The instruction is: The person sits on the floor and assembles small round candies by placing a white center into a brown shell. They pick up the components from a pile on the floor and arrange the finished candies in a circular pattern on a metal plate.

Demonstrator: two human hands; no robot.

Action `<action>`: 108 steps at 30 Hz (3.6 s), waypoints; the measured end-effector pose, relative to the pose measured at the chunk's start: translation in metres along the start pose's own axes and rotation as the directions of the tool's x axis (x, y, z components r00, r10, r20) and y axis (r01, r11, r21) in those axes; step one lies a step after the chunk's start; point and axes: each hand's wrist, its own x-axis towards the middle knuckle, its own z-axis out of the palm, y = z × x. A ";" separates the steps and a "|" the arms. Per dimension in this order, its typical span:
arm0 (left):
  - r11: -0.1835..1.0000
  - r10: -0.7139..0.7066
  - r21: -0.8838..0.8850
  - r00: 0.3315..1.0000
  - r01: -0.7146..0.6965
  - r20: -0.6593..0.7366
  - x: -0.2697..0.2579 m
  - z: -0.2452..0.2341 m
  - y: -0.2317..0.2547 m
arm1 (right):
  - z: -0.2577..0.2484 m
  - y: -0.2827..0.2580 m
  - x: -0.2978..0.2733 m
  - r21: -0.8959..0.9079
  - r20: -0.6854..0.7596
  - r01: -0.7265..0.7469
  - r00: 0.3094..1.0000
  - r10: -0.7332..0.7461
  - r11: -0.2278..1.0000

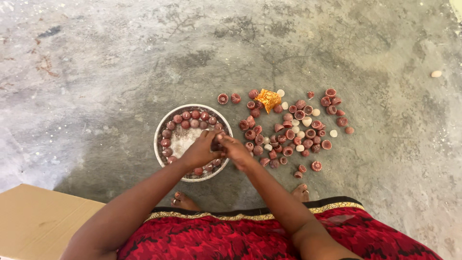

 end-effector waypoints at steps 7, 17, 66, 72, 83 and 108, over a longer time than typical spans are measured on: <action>0.989 -0.096 -0.112 0.995 0.094 -0.020 0.011 0.006 -0.043 | -0.014 -0.011 0.011 -0.161 0.078 0.002 0.997 0.010 0.987; 0.860 -0.392 -0.324 0.917 0.395 0.077 -0.002 -0.025 -0.017 | -0.158 -0.023 0.137 -0.998 -0.045 0.002 0.696 -0.717 0.065; 0.906 -0.398 0.053 0.889 0.420 -0.228 0.003 -0.051 -0.057 | 0.010 0.017 0.058 -0.900 0.390 0.134 0.673 -0.628 -0.415; 0.885 -0.451 0.044 0.876 0.464 -0.173 0.003 -0.049 -0.055 | 0.009 0.012 0.057 -0.903 0.391 0.125 0.639 -0.662 -0.412; 0.826 -0.382 -0.379 0.909 0.417 0.166 0.017 -0.030 -0.080 | 0.043 -0.009 0.016 -0.723 0.286 0.610 0.692 -0.662 0.325; 0.855 -0.448 -0.249 0.890 0.455 0.088 0.020 -0.032 -0.081 | 0.020 0.027 0.022 -0.872 0.456 0.137 0.574 -0.680 -0.469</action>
